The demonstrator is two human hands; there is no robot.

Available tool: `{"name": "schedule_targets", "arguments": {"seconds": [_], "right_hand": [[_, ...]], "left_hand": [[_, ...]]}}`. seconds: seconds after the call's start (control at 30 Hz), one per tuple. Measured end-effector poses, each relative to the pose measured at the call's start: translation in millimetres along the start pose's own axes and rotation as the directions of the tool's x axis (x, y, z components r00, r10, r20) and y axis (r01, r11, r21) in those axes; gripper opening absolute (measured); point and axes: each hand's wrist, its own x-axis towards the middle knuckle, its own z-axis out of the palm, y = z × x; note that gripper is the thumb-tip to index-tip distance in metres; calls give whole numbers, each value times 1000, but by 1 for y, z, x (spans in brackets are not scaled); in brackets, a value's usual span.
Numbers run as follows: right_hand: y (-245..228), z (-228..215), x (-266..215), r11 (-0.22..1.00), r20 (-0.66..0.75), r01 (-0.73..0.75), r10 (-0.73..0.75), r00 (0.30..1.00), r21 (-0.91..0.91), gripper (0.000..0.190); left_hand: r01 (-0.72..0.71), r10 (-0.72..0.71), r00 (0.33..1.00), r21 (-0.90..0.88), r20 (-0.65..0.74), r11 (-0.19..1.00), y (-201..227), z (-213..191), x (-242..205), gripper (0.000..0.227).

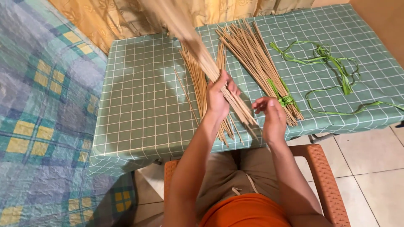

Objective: Gathering and tying bundles of thin bamboo sticks using plastic ribbons.

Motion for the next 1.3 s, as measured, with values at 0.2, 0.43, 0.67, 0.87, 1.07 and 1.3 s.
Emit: {"name": "schedule_targets", "arguments": {"seconds": [0.2,0.43,0.67,0.87,1.07,1.3], "right_hand": [[-7,9,1,993,-146,-58,73,987,104,54],[-8,-32,11,965,159,-130,169,973,-228,29],[-31,-69,22,931,530,-170,326,782,-323,30],[-32,-59,17,937,391,-127,256,884,-326,20],[-42,-20,8,854,280,52,111,953,-517,19],[-26,-18,1,667,193,217,-111,975,-712,19]], "left_hand": [[17,-3,997,-172,82,985,-11,-4,10,28],[-67,82,996,-321,33,945,9,-23,26,32],[-232,200,971,-315,-132,920,51,-37,30,39],[-254,192,957,-306,-219,918,63,-39,26,40],[-242,178,958,-305,-223,921,41,-45,22,35],[-212,137,942,-226,-308,951,22,-31,10,34]]}}
